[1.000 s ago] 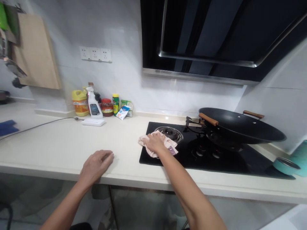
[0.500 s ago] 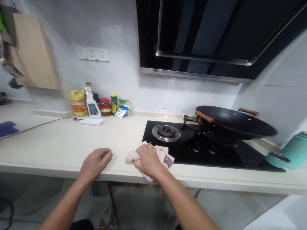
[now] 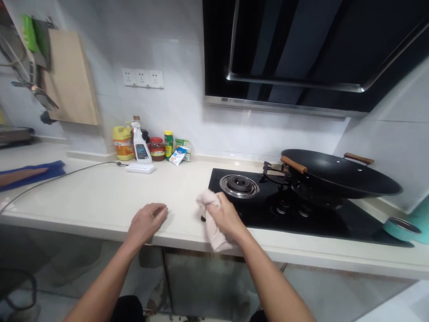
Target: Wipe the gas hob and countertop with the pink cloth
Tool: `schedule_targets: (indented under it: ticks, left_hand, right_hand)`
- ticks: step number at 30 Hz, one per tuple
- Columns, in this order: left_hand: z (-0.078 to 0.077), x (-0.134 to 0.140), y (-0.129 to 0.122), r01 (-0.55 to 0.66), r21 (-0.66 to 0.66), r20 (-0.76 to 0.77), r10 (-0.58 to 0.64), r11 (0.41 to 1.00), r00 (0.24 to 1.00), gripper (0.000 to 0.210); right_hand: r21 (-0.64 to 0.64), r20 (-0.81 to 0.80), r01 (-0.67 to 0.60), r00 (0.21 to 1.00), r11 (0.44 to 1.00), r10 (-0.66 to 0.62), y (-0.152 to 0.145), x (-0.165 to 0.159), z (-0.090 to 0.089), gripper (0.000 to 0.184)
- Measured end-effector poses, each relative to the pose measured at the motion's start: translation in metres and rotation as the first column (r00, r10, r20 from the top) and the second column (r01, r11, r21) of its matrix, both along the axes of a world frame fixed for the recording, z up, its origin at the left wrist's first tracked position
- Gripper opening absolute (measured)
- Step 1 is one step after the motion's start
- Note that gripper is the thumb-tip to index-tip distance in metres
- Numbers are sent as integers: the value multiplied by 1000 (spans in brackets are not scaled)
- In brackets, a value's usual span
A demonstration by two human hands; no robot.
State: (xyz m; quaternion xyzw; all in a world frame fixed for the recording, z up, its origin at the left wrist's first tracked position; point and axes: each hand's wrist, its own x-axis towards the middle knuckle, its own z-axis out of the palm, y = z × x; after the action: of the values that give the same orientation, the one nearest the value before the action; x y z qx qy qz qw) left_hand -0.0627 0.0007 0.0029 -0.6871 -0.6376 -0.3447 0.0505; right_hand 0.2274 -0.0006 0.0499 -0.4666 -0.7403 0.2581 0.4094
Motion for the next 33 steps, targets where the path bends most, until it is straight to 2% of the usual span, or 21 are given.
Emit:
schedule_targets:
  ticks: [2, 4, 6, 7, 10, 13, 16, 18, 21, 24, 29, 33]
  left_hand:
    - [0, 0, 0, -5, 4, 9, 5, 1000, 1000, 31]
    - [1, 0, 0, -9, 8, 16, 8, 1000, 1000, 31]
    - [0, 0, 1, -4, 7, 15, 4, 1000, 1000, 31]
    - [0, 0, 1, -3, 6, 13, 3, 1000, 1000, 31]
    - [0, 0, 2, -16, -2, 9, 16, 1000, 1000, 30]
    - [0, 0, 3, -27, -4, 9, 27, 1000, 1000, 31]
    - [1, 0, 2, -16, -9, 7, 16, 1000, 1000, 31]
    - [2, 0, 1, -12, -16, 0, 12, 1000, 1000, 31]
    - [3, 0, 1, -11, -16, -9, 10, 1000, 1000, 32]
    - [2, 0, 2, -13, -5, -2, 13, 1000, 1000, 32]
    - [0, -1, 4, -5, 13, -10, 5, 1000, 1000, 33]
    - [-1, -3, 4, 5, 1, -30, -5, 1000, 1000, 35]
  right_hand:
    - [-57, -233, 44, 971, 997, -56, 21, 10, 4, 40]
    - [-121, -307, 52, 948, 991, -88, 43, 28, 1, 48]
    - [-152, -183, 148, 967, 977, -175, 60, 54, -9, 48]
    - [-136, -87, 258, 959, 956, -271, 66, 69, -14, 48]
    - [-87, -14, 486, 872, 869, -489, 72, 105, -22, 55]
    - [18, 52, 536, 843, 844, -536, 65, 108, -15, 49]
    - [120, 312, 406, 851, 906, -422, 54, 76, -7, 51]
    - [43, 490, 301, 825, 953, -283, 47, 47, -8, 64]
    - [-73, 650, 273, 743, 959, -161, 42, 12, -19, 83]
    - [-78, 688, 223, 717, 972, -110, 40, -12, -28, 82]
    - [3, 688, 47, 725, 999, -36, 29, -44, -30, 71]
    - [67, 678, -37, 735, 997, -18, 17, -51, -30, 59]
